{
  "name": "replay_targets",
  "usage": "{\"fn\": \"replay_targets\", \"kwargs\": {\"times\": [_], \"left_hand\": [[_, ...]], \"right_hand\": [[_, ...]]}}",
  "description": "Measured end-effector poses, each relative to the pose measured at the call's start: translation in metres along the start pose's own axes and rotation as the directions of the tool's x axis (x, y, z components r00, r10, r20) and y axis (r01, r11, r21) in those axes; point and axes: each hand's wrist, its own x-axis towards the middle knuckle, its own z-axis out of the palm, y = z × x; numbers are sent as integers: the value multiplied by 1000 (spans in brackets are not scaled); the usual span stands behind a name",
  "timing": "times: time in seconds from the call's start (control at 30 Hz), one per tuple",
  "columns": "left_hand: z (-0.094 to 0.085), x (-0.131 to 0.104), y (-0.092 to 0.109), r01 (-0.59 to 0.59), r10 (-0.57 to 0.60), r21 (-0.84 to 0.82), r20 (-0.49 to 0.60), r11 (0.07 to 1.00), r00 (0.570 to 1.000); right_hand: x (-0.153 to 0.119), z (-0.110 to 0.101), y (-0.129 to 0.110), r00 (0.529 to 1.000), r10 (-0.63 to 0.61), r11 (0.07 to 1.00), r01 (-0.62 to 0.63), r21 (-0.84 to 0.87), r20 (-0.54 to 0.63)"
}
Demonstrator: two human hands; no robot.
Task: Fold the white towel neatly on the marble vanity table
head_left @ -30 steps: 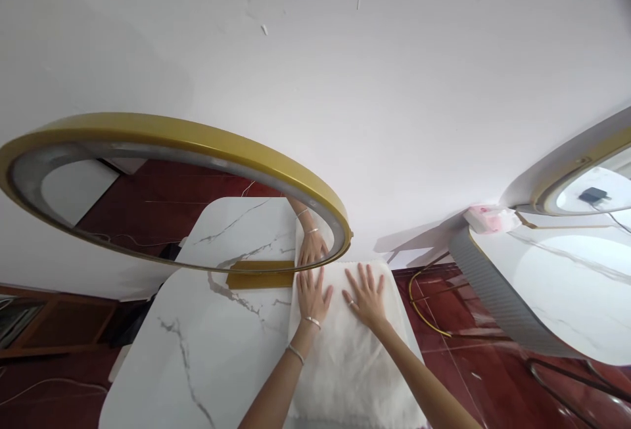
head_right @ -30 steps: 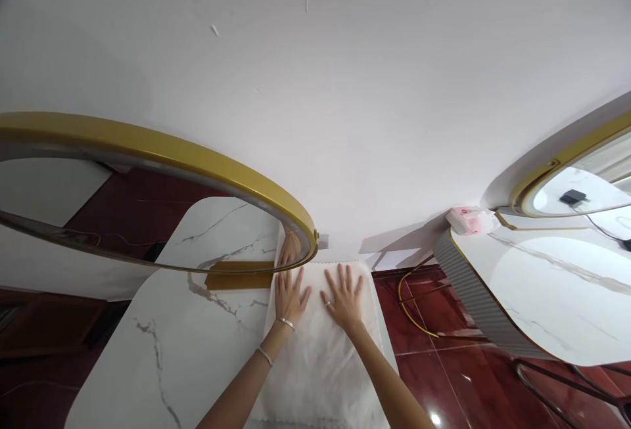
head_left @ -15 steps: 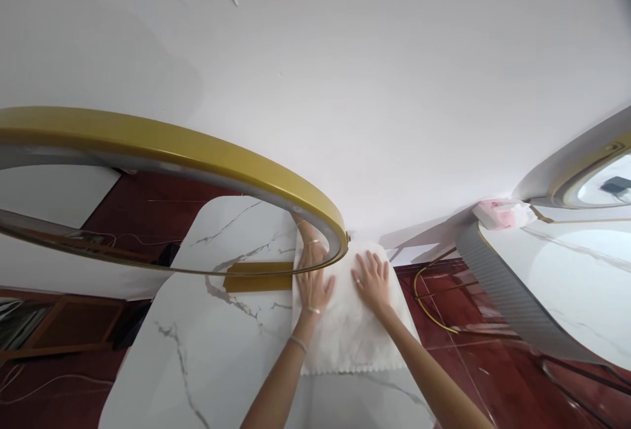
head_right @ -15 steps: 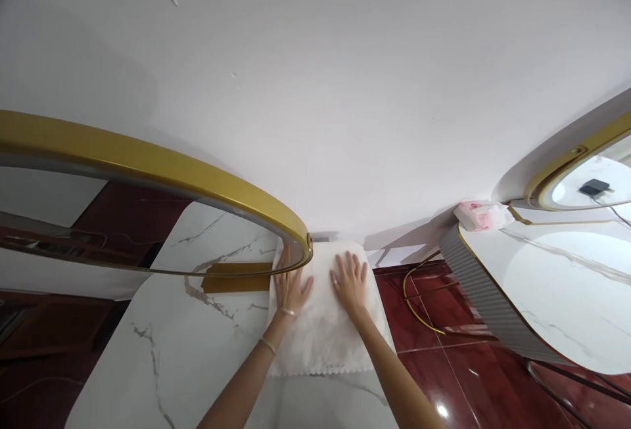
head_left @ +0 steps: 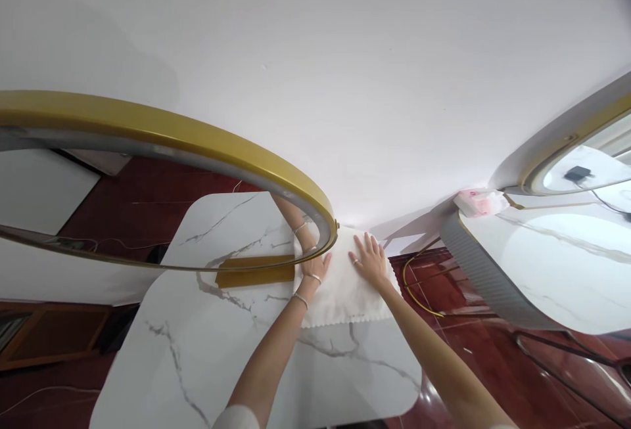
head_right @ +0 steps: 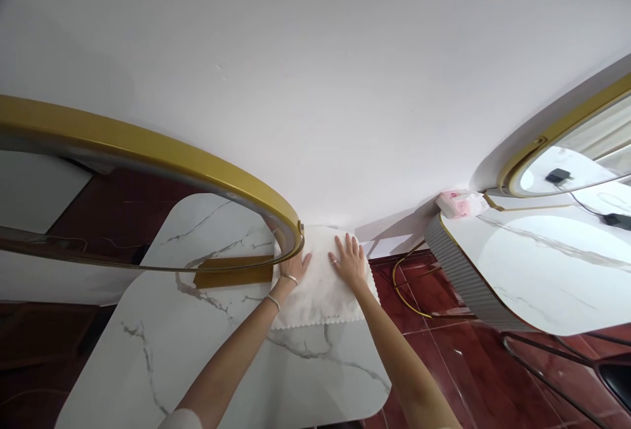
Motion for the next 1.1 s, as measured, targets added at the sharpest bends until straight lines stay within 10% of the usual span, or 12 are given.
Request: {"fn": "replay_targets", "kwargs": {"times": [0.17, 0.47, 0.6, 0.87, 1.1], "left_hand": [[7, -47, 12, 23, -23, 2, -62, 1000, 998], [12, -221, 2, -51, 59, 70, -118, 996, 991], [16, -203, 2, -71, 78, 65, -115, 995, 990], [23, -88, 5, -133, 133, 17, -58, 991, 989], [20, -136, 8, -134, 137, 40, -70, 990, 988]], "right_hand": [[-26, -5, 0, 999, 6, 999, -4, 40, -33], [-190, -31, -5, 986, -167, 986, 167, -15, -12], [-174, -23, 1, 989, -146, 989, 145, -17, -24], [-40, 3, 11, 992, 126, 991, -127, 31, 26], [-103, -5, 13, 999, 15, 1000, -14, 4, -30]]}}
